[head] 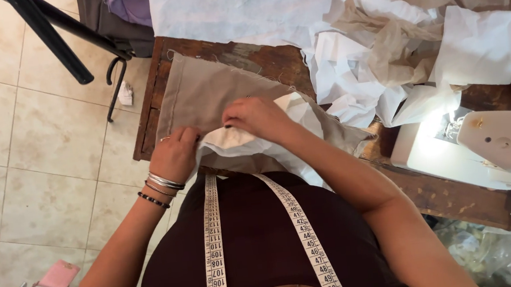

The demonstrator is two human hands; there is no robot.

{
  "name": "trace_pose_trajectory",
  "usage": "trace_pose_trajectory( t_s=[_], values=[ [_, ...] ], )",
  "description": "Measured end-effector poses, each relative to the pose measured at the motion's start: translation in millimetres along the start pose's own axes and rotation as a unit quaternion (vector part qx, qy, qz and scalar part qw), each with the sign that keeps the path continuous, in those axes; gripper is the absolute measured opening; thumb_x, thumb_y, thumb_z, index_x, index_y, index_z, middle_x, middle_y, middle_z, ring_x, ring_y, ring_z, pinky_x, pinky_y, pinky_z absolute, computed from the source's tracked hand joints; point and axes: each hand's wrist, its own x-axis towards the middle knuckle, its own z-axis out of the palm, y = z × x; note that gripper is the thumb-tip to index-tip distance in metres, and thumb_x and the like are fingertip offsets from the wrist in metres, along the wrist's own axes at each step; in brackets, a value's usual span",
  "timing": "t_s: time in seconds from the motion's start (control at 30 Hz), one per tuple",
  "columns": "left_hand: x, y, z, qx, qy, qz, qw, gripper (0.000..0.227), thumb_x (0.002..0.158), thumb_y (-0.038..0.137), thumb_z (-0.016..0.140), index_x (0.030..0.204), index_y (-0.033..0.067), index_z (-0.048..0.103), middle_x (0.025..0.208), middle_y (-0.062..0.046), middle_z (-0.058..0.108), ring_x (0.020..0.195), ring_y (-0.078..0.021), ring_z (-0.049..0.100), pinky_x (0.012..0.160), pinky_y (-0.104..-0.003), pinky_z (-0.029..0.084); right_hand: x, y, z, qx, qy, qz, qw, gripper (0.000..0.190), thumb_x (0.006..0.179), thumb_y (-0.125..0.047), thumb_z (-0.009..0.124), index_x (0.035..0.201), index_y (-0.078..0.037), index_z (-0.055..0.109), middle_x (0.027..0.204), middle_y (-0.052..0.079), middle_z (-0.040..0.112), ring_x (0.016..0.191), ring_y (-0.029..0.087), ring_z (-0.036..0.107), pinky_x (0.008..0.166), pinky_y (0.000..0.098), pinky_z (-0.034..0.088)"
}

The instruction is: Preparing and cutting fabric components using a template and scissors

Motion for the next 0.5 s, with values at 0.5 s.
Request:
trace_pose_trajectory(
  t_s=[0.5],
  values=[
    [38.9, -19.9, -27.2, -0.071, -0.097, 0.031, 0.992, 0.017, 0.09, 0.006, 0.052, 0.104, 0.0114, 0.06, 0.083, -0.012, 0.067, 0.077, -0.0377, 0.072, 0.069, -0.047, 0.057, -57.3, -2.9, 40.6, -0.076, 0.277, -0.233, 0.929, 0.009, 0.097, -0.031, 0.074, 0.097, -0.022, 0.074, 0.092, -0.004, 0.069, 0.079, 0.016, 0.069, 0.071, 0.0285, 0.058]
  ],
)
